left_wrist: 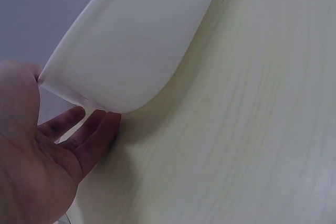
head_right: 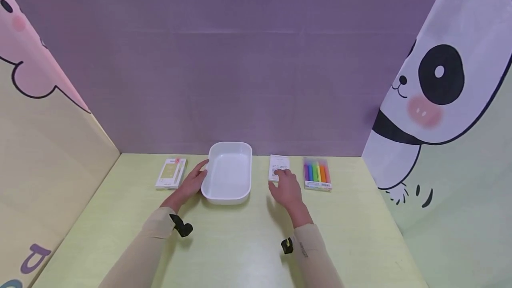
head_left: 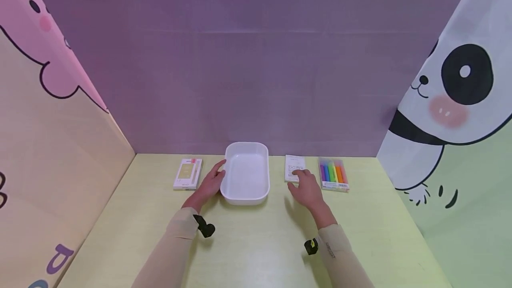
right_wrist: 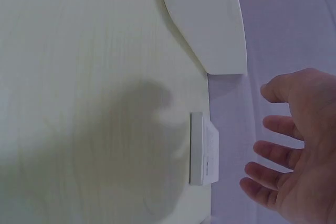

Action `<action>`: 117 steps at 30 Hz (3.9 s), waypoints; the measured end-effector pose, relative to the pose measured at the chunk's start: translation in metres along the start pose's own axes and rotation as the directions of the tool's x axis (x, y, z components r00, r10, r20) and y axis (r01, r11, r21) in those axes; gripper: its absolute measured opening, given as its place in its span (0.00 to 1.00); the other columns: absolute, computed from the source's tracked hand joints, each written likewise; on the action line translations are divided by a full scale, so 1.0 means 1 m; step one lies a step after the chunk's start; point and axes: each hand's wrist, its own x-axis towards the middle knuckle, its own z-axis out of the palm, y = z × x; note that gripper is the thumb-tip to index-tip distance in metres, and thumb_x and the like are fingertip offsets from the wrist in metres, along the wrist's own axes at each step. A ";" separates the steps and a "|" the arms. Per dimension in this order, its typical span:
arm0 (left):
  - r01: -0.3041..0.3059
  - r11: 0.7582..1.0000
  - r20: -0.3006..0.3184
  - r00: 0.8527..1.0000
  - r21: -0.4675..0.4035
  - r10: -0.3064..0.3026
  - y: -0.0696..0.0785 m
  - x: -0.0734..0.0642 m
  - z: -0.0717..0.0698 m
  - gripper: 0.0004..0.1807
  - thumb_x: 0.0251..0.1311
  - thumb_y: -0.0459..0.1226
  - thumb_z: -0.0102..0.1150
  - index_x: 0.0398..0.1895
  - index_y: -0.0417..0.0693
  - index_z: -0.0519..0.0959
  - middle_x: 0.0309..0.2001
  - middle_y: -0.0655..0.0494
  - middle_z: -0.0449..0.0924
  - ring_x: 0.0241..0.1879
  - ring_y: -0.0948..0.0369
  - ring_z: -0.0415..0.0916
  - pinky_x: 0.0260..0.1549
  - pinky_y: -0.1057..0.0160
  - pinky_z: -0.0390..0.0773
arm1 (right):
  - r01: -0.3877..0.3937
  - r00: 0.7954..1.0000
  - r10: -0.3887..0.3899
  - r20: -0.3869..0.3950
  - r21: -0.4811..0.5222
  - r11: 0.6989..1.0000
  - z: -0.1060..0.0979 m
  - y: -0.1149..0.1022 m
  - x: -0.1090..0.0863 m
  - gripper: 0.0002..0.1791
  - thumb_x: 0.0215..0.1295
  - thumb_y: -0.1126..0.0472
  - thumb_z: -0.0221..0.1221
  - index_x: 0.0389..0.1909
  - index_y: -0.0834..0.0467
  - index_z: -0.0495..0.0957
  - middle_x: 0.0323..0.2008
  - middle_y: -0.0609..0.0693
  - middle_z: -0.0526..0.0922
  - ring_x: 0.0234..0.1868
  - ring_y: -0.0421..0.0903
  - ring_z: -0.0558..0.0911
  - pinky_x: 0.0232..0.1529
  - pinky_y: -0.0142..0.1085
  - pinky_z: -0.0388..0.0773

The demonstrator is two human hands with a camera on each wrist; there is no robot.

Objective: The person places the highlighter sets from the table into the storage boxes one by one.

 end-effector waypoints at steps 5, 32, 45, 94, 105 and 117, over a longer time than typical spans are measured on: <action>0.009 1.000 -0.028 1.000 0.001 -0.009 -0.008 0.004 0.001 0.26 0.77 0.40 0.39 0.76 0.55 0.55 0.58 0.34 0.71 0.54 0.44 0.73 0.53 0.46 0.72 | -0.015 0.999 0.018 0.036 -0.087 0.996 -0.001 -0.006 0.009 0.24 0.61 0.53 0.62 0.54 0.63 0.76 0.52 0.63 0.76 0.48 0.64 0.76 0.46 0.54 0.75; -0.003 0.999 -0.054 0.999 -0.051 0.000 -0.016 0.003 0.007 0.26 0.77 0.41 0.40 0.75 0.57 0.57 0.56 0.35 0.73 0.51 0.46 0.75 0.49 0.50 0.75 | -0.374 0.923 0.382 0.048 -0.124 0.919 0.026 0.013 0.037 0.54 0.52 0.30 0.61 0.70 0.63 0.57 0.63 0.71 0.61 0.61 0.70 0.61 0.59 0.63 0.59; 0.003 0.998 -0.044 0.999 -0.070 -0.006 -0.016 0.004 0.007 0.26 0.76 0.44 0.40 0.75 0.60 0.57 0.57 0.37 0.73 0.53 0.47 0.74 0.52 0.49 0.73 | -0.454 0.885 0.463 0.043 -0.144 0.880 0.042 0.019 0.039 0.56 0.50 0.31 0.63 0.65 0.69 0.57 0.56 0.71 0.65 0.58 0.68 0.63 0.57 0.57 0.65; -0.053 0.996 -0.060 0.997 -0.069 0.049 -0.017 0.003 0.010 0.26 0.77 0.44 0.38 0.76 0.54 0.55 0.57 0.34 0.73 0.52 0.47 0.75 0.51 0.52 0.73 | -0.379 0.925 0.379 -0.008 -0.016 0.925 0.036 0.017 0.043 0.43 0.47 0.43 0.66 0.61 0.65 0.69 0.48 0.65 0.69 0.50 0.61 0.65 0.49 0.52 0.68; -0.035 0.999 -0.077 0.997 -0.037 0.032 -0.016 0.000 0.010 0.26 0.77 0.43 0.39 0.75 0.56 0.56 0.57 0.35 0.73 0.53 0.45 0.74 0.54 0.47 0.71 | -0.273 0.957 0.273 -0.092 0.015 0.962 0.017 -0.004 0.045 0.41 0.46 0.44 0.64 0.60 0.63 0.72 0.48 0.65 0.72 0.48 0.61 0.69 0.46 0.50 0.69; -0.020 0.999 -0.079 0.997 -0.037 0.017 -0.015 0.002 0.011 0.26 0.77 0.43 0.39 0.75 0.59 0.57 0.57 0.36 0.74 0.53 0.46 0.74 0.54 0.46 0.71 | -0.216 0.972 0.221 -0.085 0.058 0.975 -0.003 -0.033 0.049 0.41 0.46 0.44 0.66 0.61 0.62 0.72 0.50 0.63 0.74 0.49 0.60 0.69 0.46 0.49 0.70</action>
